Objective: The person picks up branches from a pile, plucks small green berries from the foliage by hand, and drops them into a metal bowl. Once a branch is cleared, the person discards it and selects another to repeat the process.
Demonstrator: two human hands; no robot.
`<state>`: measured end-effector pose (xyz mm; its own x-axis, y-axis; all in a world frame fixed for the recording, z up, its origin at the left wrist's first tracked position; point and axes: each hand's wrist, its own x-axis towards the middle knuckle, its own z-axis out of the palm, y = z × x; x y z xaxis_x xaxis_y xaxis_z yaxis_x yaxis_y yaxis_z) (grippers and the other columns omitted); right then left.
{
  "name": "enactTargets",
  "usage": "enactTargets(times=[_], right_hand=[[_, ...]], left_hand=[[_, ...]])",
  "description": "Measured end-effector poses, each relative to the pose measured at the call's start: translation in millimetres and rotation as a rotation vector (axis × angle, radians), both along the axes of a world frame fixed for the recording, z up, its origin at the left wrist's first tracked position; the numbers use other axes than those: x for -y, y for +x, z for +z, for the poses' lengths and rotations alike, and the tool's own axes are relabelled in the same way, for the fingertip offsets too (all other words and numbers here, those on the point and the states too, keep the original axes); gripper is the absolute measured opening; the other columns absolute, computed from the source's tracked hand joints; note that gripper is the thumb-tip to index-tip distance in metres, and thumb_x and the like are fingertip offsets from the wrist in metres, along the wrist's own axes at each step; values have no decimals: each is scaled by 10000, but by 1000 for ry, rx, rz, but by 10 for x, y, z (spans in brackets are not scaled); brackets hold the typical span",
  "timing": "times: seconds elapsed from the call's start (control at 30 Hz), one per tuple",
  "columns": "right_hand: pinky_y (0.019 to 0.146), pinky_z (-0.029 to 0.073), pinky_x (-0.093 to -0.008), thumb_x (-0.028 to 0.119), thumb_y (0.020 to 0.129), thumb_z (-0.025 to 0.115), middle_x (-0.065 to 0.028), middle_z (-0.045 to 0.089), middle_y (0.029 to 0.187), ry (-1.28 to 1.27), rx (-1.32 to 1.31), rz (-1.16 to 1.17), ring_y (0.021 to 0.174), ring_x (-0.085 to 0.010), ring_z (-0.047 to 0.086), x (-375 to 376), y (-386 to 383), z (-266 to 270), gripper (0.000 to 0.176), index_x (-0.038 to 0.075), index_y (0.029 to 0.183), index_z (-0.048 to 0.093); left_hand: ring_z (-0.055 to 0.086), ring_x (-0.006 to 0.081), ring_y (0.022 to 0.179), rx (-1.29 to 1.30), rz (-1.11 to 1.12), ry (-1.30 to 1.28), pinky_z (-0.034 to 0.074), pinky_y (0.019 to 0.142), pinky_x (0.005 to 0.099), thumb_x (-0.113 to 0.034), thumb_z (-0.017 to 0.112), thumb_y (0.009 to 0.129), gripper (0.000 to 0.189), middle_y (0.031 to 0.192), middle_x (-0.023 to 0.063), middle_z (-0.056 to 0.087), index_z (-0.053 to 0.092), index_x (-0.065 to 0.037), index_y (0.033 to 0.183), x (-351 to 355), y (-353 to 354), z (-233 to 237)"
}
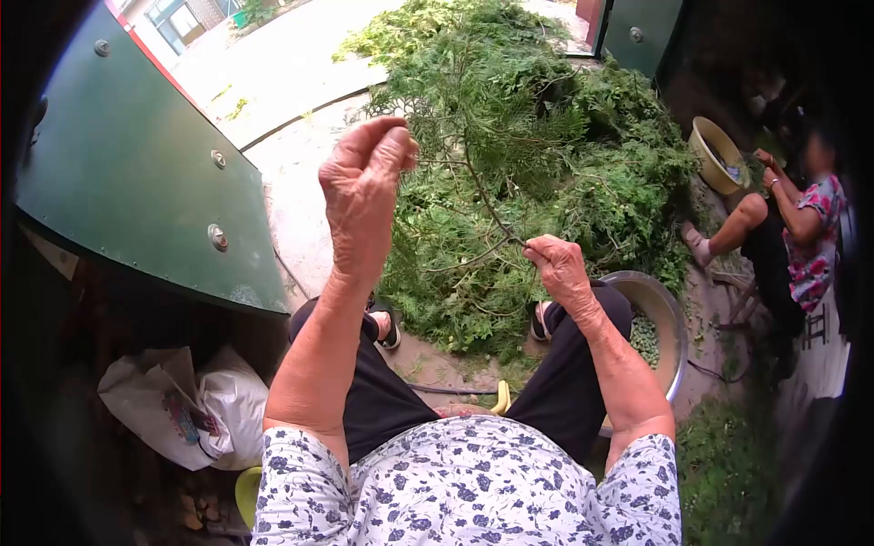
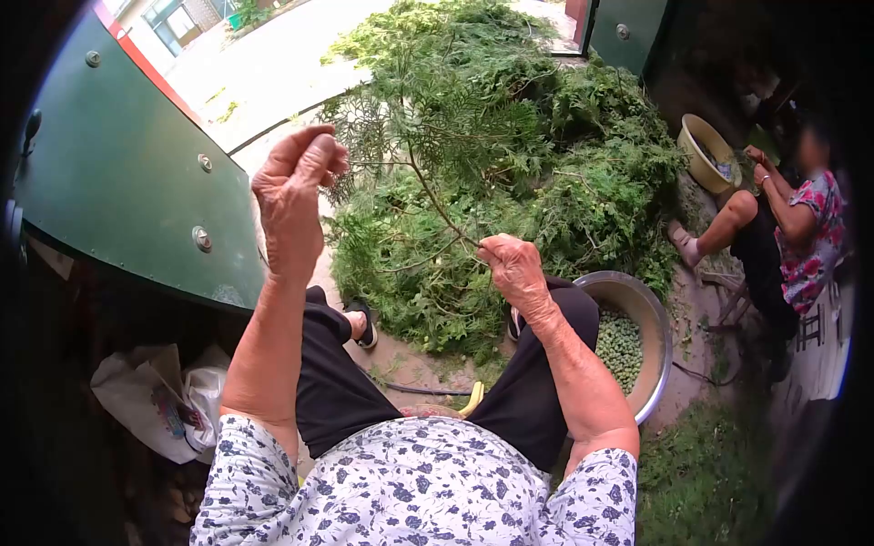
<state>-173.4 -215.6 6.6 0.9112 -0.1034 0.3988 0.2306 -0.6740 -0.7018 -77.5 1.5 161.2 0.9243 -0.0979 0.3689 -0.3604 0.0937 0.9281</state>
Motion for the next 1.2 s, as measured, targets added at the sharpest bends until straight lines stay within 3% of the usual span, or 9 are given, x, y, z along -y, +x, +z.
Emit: enactTargets(times=[0.03, 0.17, 0.2, 0.23, 0.3, 0.37, 0.7, 0.8, 1.2], right_hand=[[609, 439, -359, 92, 764, 618, -139, 577, 721, 11, -5, -27, 696, -315, 575, -57, -14, -29, 100, 3, 802, 596], [608, 456, -359, 54, 759, 622, -148, 598, 749, -84, -14, -67, 702, -308, 589, -269, -97, 6, 88, -15, 811, 603], [608, 456, -359, 54, 759, 622, -148, 598, 749, -85, -13, -66, 702, -308, 589, -314, -111, -9, 88, -15, 811, 603], [602, 451, -371, 58, 760, 615, -142, 590, 735, -97, 16, -63, 699, -312, 582, -354, -119, -33, 75, -2, 802, 600], [596, 447, -382, 61, 761, 608, -136, 582, 722, -105, 50, -60, 696, -316, 575, -411, -140, -90, 61, 11, 794, 597], [589, 451, -391, 77, 755, 586, -110, 555, 685, -138, 82, -45, 667, -297, 572, -471, -153, -140, 28, 52, 743, 580], [567, 451, -383, 104, 771, 581, -93, 548, 662, -98, 8, -41, 654, -280, 575, -665, -197, -144, 47, 66, 743, 583], [564, 452, -384, 99, 774, 576, -93, 549, 658, -114, 7, -49, 647, -279, 576, -684, -200, -144, 46, 65, 743, 577], [559, 451, -388, 109, 776, 577, -98, 537, 647, -144, -4, -19, 642, -279, 575, -776, -205, -268, 114, 60, 687, 525]], left_hand=[[582, 121, 759, -136, -147, -22, 471, 681, 235, -141, 609, 841, 197, 837, 72, 634, 612, -2, 981, 28, -123, -71], [570, 114, 719, 542, 143, 452, 449, 576, 235, -64, 640, 788, 98, 795, 39, 625, 654, -57, 885, 361, -263, -466], [581, 268, 770, 665, 171, 569, 458, 659, 322, -80, 638, 738, 125, 805, 104, 608, 626, -62, 861, 405, -244, -456], [598, 215, 703, 614, 65, 609, 459, 600, 312, -75, 609, 771, 129, 808, 88, 617, 636, -72, 898, 452, -195, -556], [590, 117, 618, -204, -235, 263, 464, 489, 218, -72, 565, 844, 121, 802, 74, 639, 619, -6, 930, 588, -212, -682], [645, 202, 688, -837, -386, -274, 519, 451, 199, -15, 475, 871, 293, 973, 137, 609, 438, 55, 1152, 685, -248, -860], [641, 226, 780, -799, -278, -835, 498, 487, 230, -6, 495, 871, 189, 958, 91, 608, 474, -71, 1048, 843, -131, -1060], [641, 214, 697, -1027, -366, -983, 499, 456, 224, 38, 564, 810, 411, 877, 100, 600, 320, -121, 1100, 846, -110, -973], [606, 144, 626, -910, -281, -865, 416, 420, 221, -228, 655, 809, 168, 877, -6, 633, 542, -132, 887, 865, -16, -883]])
